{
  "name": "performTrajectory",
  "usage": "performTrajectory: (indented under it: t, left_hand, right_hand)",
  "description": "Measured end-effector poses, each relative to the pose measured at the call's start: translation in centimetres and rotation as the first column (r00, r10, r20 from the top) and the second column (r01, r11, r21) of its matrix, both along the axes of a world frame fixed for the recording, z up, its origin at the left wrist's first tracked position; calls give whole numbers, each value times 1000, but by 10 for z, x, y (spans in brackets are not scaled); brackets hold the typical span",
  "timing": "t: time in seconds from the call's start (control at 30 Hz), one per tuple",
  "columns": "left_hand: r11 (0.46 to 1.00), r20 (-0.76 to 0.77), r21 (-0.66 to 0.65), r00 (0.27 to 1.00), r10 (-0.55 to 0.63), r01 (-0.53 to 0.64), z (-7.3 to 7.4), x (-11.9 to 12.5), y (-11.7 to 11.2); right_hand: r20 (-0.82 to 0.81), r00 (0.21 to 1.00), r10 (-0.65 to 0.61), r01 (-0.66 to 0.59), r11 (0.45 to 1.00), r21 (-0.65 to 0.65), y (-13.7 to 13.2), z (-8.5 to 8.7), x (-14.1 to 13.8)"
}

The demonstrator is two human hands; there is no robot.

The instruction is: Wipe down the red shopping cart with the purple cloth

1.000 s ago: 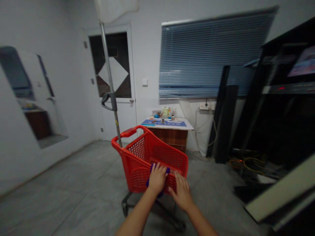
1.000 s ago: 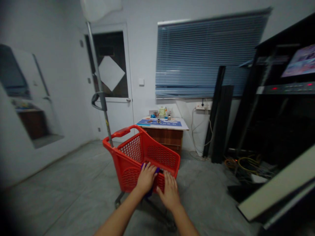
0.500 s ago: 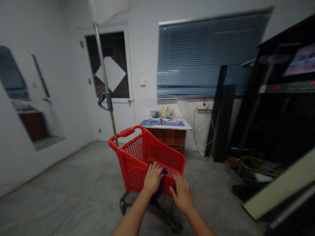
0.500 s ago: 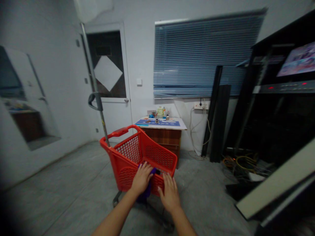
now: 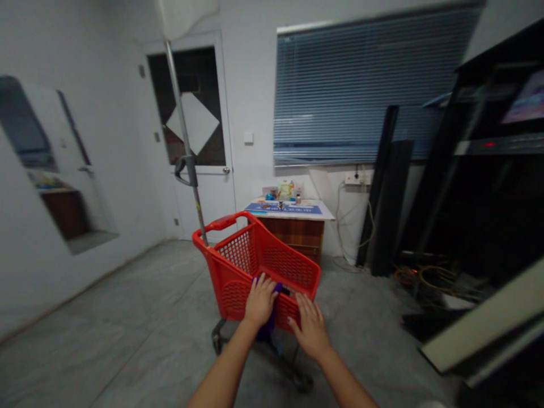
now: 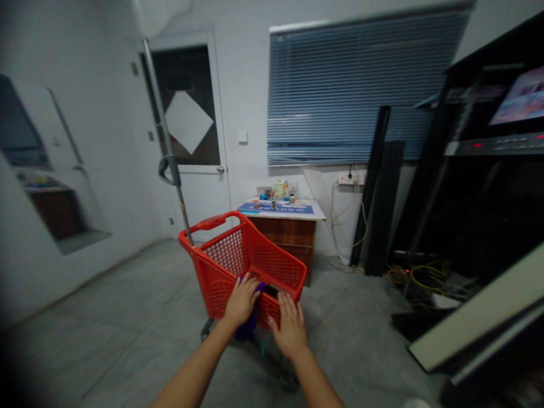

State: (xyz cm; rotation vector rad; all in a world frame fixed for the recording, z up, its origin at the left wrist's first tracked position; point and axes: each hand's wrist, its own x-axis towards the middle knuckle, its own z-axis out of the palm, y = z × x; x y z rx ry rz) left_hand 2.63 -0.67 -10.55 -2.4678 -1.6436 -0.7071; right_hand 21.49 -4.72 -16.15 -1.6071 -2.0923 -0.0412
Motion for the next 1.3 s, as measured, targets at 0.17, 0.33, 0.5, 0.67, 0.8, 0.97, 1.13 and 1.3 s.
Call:
performTrajectory:
  t: [0.17,0.33,0.5,0.67,0.8,0.97,1.13,1.3]
  left_hand:
    - [999,21,-21,999,-48,49,-9,11,-4]
    - [996,72,-45,994,-78,82,-14,15,-6]
    - [990,107,-81,989,-104,113,-9,4,-5]
    - [980,113,-126,984,-139,153,-6,-15,-1]
    - [969,113,-151,978,-178,194,-4,-31,8]
    - [977,87,-146,986,-146,157,-5,-25,5]
    - [976,46,-90,980,-194,197,-15,-10,-4]
    - [986,41,-109,991,-126,130,-7,-19,3]
  right_hand:
    - [-9,999,-43,43,999,24,-2,-3,-2]
    - [-36,998,-60,61,997,38,-11,-4,-7]
    - [-65,995,-79,81,996,37,-16,-9,-20]
    - [-42,999,-22,23,999,38,-17,-11,-26]
    - [-6,999,39,-39,999,7,-10,-6,-12]
    - [-4,998,60,-60,998,-21,2,-9,1]
    - [-3,999,49,-49,999,9,3,-15,-3]
    - [2,999,43,-43,999,5,1,-14,-3]
